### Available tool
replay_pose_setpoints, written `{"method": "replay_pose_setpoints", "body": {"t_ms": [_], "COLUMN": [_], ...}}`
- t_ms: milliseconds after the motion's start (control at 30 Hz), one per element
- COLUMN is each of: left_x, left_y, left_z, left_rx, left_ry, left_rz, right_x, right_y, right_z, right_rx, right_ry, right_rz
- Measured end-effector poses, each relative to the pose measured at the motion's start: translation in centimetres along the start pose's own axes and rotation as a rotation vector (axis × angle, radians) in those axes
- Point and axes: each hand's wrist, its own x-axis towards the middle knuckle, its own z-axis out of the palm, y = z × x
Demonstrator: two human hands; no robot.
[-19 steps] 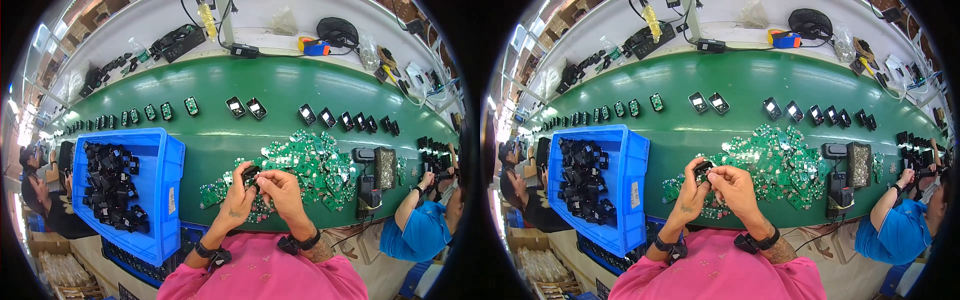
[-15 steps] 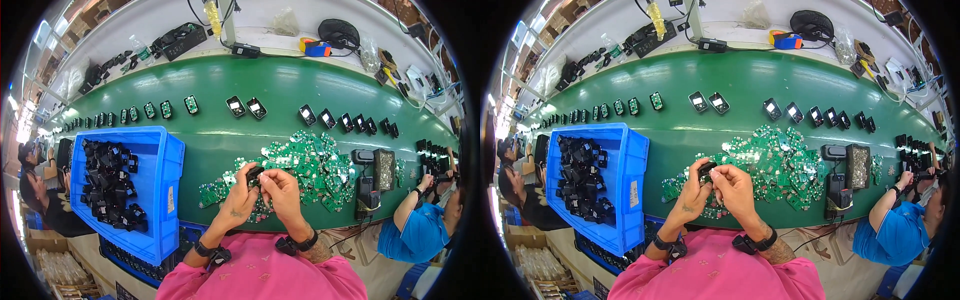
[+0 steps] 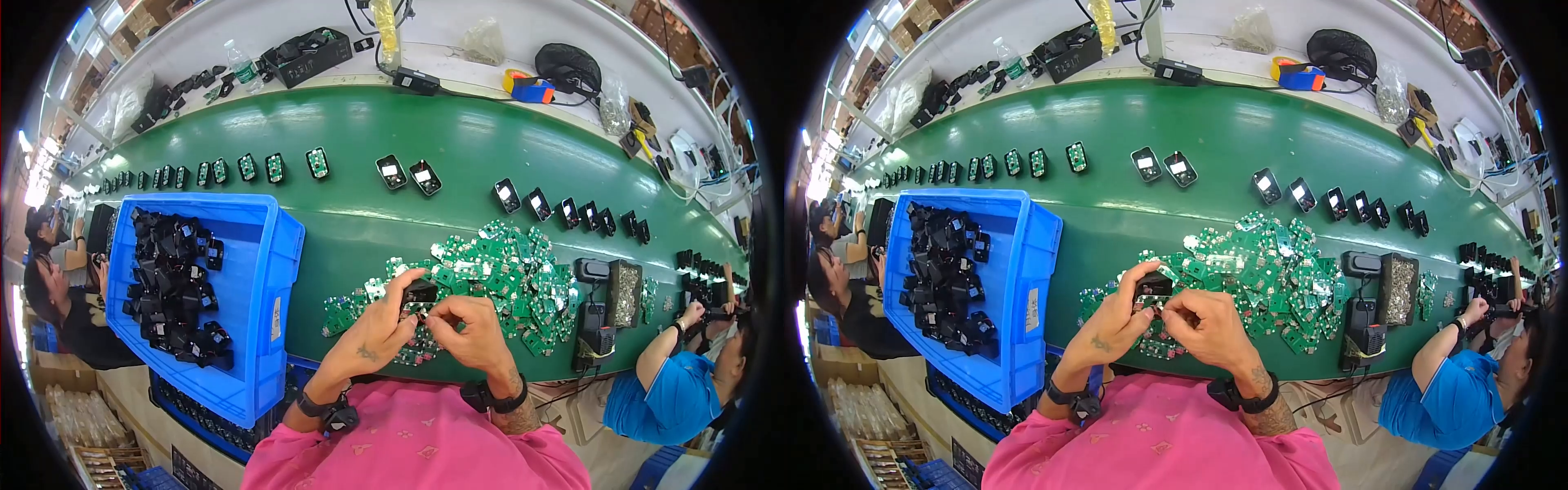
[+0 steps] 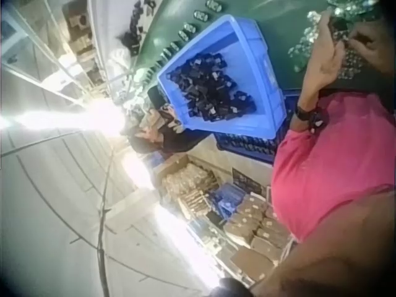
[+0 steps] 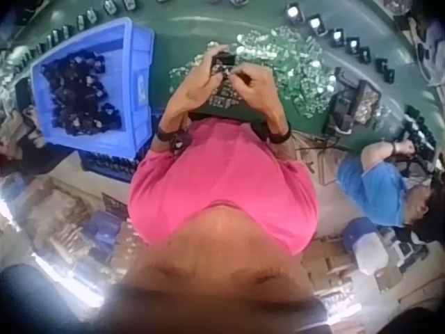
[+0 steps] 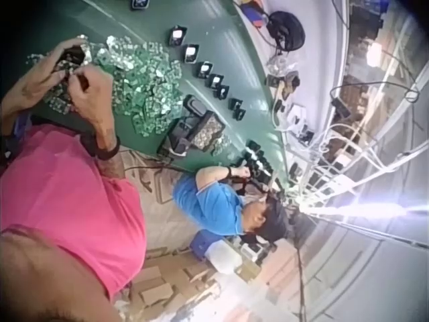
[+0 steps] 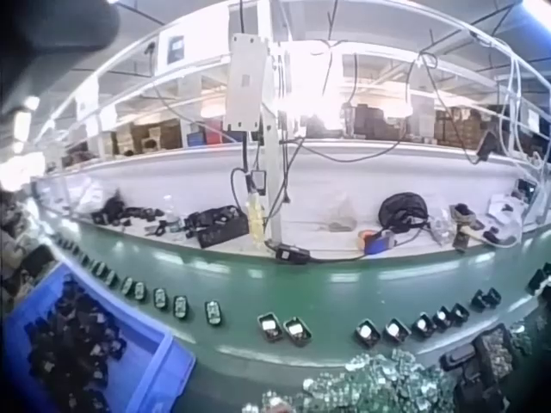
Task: The person picks up a green circuit board and a black plastic housing, fits the board into the housing by hand, and places the assembled unit onto the green conveyor belt. This process is repeated for several units, occasionally moving aside loose circuit boards to reach the work area.
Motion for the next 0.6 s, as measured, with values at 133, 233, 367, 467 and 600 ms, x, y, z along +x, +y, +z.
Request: {"method": "replay_pose_setpoints", "body": {"t_ms": [133,233,367,467,600], "left_x": [-0.05,-0.07,-0.16,-0.16,-0.28], "left_y": [0.42,-0.34,0.06,-0.01,0.14], "left_z": [0.06,0.39,0.81,0.93,0.63], "left_rx": [-0.02,0.111,0.226,0.216,0.155], "left_ry": [-0.012,0.035,0.068,0.072,0.008], "left_rz": [-0.008,0.126,0.139,0.131,0.081], "right_x": [-0.02,-0.02,-0.14,-0.2,-0.3], "right_y": [0.16,0.06,0.22,0.57,0.33], "right_z": [0.01,0.07,0.18,0.15,-0.15], "right_rx": [0.01,0.025,-0.019,-0.012,0.009], "right_ry": [-0.006,-0.007,-0.003,-0.001,-0.032], "right_rz": [0.01,0.017,0.11,0.113,0.125]}}
